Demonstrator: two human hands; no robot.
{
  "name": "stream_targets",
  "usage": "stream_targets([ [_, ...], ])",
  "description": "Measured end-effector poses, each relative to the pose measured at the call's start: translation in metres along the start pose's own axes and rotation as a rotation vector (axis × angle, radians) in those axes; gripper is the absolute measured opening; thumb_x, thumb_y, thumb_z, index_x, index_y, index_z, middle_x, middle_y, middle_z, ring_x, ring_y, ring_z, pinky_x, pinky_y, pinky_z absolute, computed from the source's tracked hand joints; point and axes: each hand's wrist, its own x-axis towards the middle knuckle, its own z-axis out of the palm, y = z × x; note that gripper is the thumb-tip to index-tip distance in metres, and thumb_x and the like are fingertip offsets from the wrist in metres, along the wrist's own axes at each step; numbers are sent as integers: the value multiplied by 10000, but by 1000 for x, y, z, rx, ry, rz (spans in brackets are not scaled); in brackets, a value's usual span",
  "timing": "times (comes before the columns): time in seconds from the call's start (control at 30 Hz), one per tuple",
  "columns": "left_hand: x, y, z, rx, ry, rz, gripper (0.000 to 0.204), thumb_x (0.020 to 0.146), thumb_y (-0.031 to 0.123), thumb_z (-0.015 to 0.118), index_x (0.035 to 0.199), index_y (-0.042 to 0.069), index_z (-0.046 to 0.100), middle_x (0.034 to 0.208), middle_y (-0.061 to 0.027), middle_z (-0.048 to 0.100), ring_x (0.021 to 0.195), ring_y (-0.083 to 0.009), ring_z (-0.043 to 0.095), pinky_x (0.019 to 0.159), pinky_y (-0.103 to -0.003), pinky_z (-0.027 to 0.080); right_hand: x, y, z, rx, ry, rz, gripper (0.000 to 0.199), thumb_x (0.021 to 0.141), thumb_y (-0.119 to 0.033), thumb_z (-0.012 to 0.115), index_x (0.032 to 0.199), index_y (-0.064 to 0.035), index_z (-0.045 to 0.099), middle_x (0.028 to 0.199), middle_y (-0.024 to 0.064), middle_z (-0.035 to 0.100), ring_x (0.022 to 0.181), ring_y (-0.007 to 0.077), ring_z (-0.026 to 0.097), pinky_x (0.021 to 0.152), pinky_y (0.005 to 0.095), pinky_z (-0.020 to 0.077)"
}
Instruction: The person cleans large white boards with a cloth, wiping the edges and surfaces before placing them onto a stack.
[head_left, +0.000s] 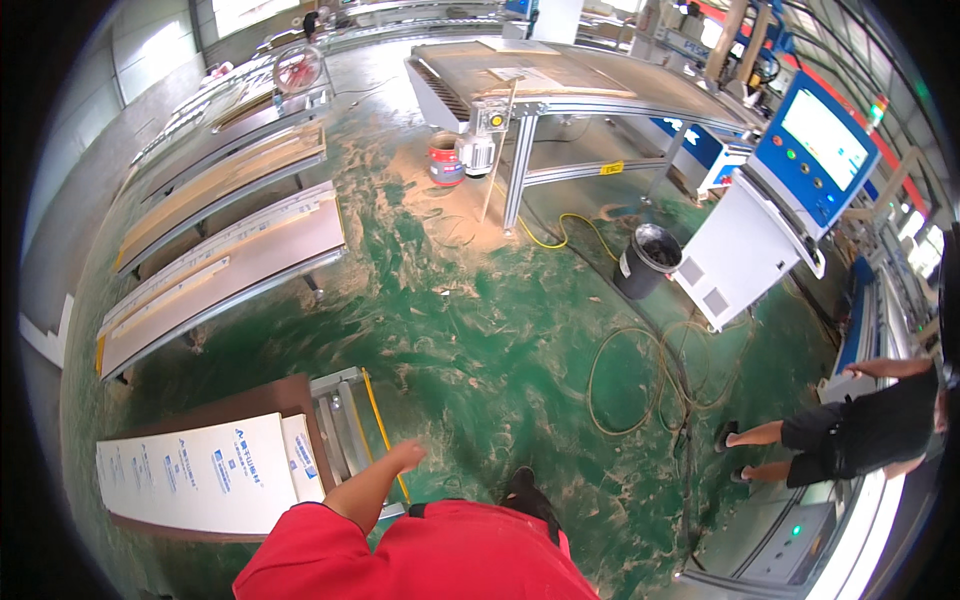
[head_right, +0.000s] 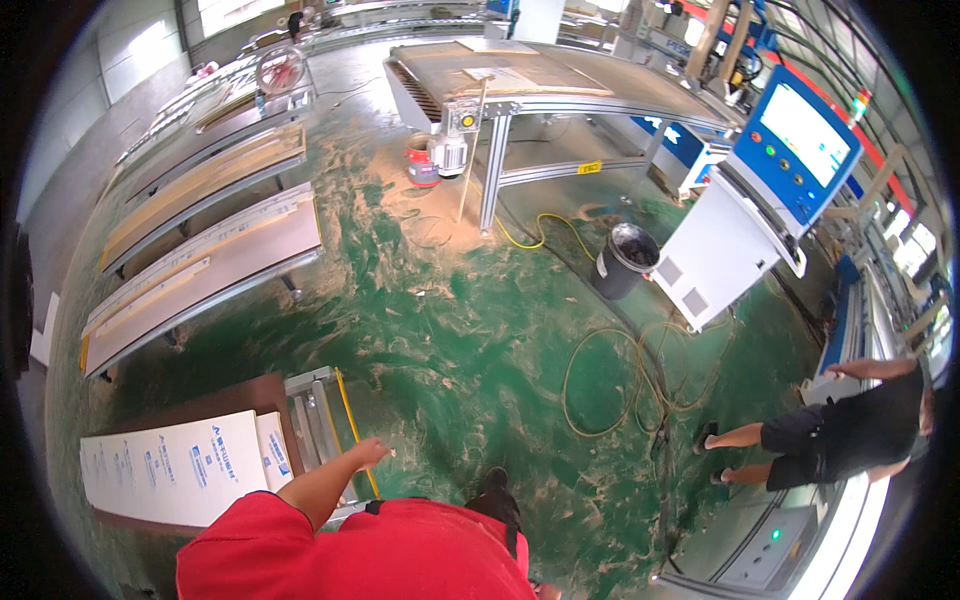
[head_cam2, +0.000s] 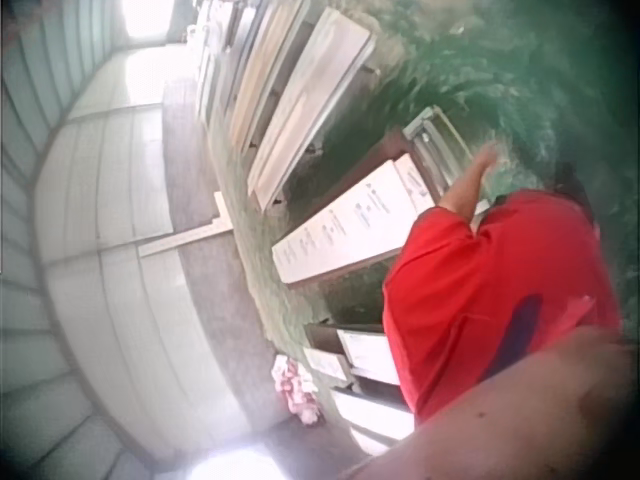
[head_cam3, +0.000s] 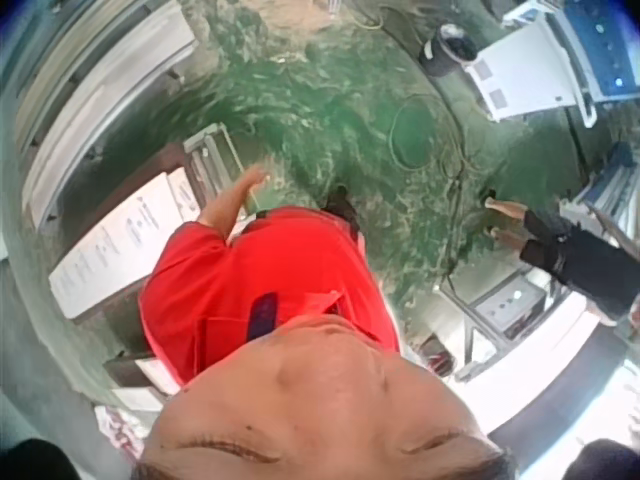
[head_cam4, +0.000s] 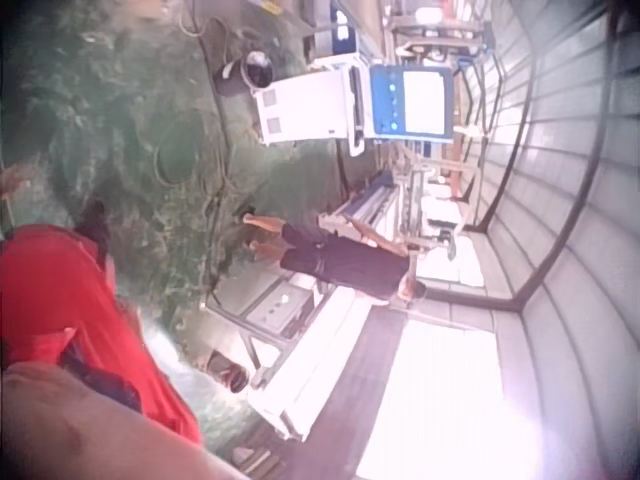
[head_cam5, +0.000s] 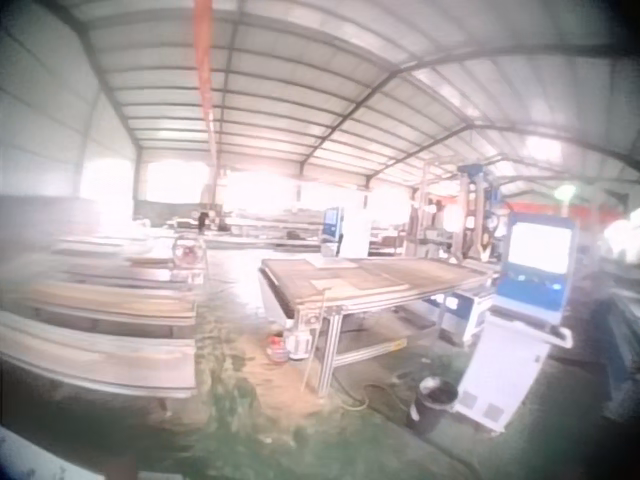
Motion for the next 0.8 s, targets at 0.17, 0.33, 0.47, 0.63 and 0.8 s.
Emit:
stream_targets([
  [0.17, -18, 6, 17, -74, -199, -391, 308, 864, 287, 514, 955, 56, 699, 989, -196, 675, 923, -332, 647, 814, -431, 515, 81, -219, -28, 221, -63, -11, 104, 781, -50, 487, 688, -92, 506, 613, 58, 451, 490, 225, 481, 397, 356, 422],
  [0.33, 25, -8, 59, -605, -89, -620, 420, 856, 381, 560, 915, -10, 701, 975, -193, 690, 787, -275, 693, 730, -372, 531, 64, -515, 40, 74, -167, -501, 97, 725, 21, 477, 668, -41, 525, 693, 122, 585, 566, 241, 575, 440, 358, 459],
  [0.47, 68, 12, -16, -554, -12, -500, 333, 856, 267, 577, 1054, 15, 666, 915, -139, 695, 741, -253, 698, 662, -390, 543, 31, -676, 143, -94, -196, -633, 148, 689, 27, 524, 806, -21, 601, 701, 98, 595, 575, 213, 582, 416, 325, 443],
  [0.63, 181, -66, -114, -384, -149, -507, 333, 827, 111, 555, 1145, 107, 653, 917, -132, 685, 755, -308, 686, 663, -428, 547, 5, -783, 315, -140, -426, -638, 179, 703, 27, 519, 862, 3, 598, 751, 127, 603, 654, 261, 647, 464, 371, 535],
  [0.8, 340, -142, -307, -101, -68, -332, 295, 835, 223, 557, 1081, 90, 652, 982, -226, 654, 861, -356, 653, 746, -446, 525, -34, -860, 457, -47, -553, -523, 203, 715, 38, 505, 898, 16, 590, 816, 150, 608, 697, 278, 653, 529, 404, 582],
])
